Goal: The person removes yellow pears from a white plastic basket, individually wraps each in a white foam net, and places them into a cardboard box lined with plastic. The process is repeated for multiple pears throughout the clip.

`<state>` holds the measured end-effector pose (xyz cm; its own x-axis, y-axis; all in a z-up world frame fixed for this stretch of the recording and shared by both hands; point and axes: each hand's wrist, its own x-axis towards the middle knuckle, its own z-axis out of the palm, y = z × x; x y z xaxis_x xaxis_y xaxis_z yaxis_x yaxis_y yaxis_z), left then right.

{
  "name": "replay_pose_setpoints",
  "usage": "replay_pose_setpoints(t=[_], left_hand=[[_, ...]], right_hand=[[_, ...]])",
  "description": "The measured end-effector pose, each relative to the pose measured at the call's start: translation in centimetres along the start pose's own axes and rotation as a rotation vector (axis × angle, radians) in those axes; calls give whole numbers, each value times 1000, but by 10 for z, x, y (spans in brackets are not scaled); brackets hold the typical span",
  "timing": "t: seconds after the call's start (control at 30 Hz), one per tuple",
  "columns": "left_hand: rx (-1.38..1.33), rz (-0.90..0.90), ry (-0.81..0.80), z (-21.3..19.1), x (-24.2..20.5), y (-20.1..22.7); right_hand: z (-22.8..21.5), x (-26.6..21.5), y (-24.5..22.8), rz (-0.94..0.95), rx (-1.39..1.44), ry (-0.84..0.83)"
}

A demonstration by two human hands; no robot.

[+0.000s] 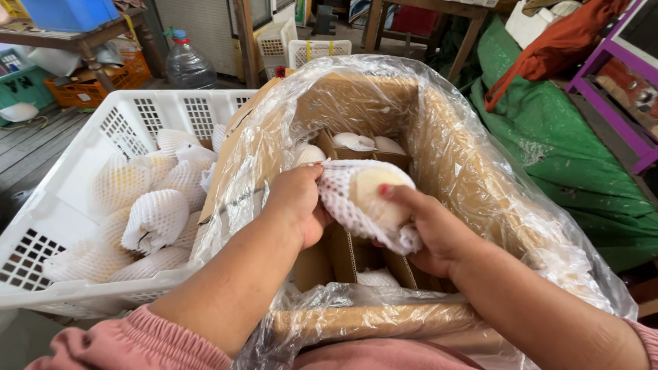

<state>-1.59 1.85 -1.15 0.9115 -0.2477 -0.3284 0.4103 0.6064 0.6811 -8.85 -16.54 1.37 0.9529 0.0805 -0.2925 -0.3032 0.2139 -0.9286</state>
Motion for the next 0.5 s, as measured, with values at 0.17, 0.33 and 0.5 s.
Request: replay_pose_setpoints(t=[0.17, 0.33, 0.5], left_hand=[[120, -37, 67, 9, -2, 6], [913, 152, 25, 21, -23, 1], [1416, 132, -181, 17, -17, -13]], right_hand=[[2, -8, -13, 24, 157, -74], [-10, -17, -20, -101, 380, -326], [-28, -17, -23, -176, 727, -497]])
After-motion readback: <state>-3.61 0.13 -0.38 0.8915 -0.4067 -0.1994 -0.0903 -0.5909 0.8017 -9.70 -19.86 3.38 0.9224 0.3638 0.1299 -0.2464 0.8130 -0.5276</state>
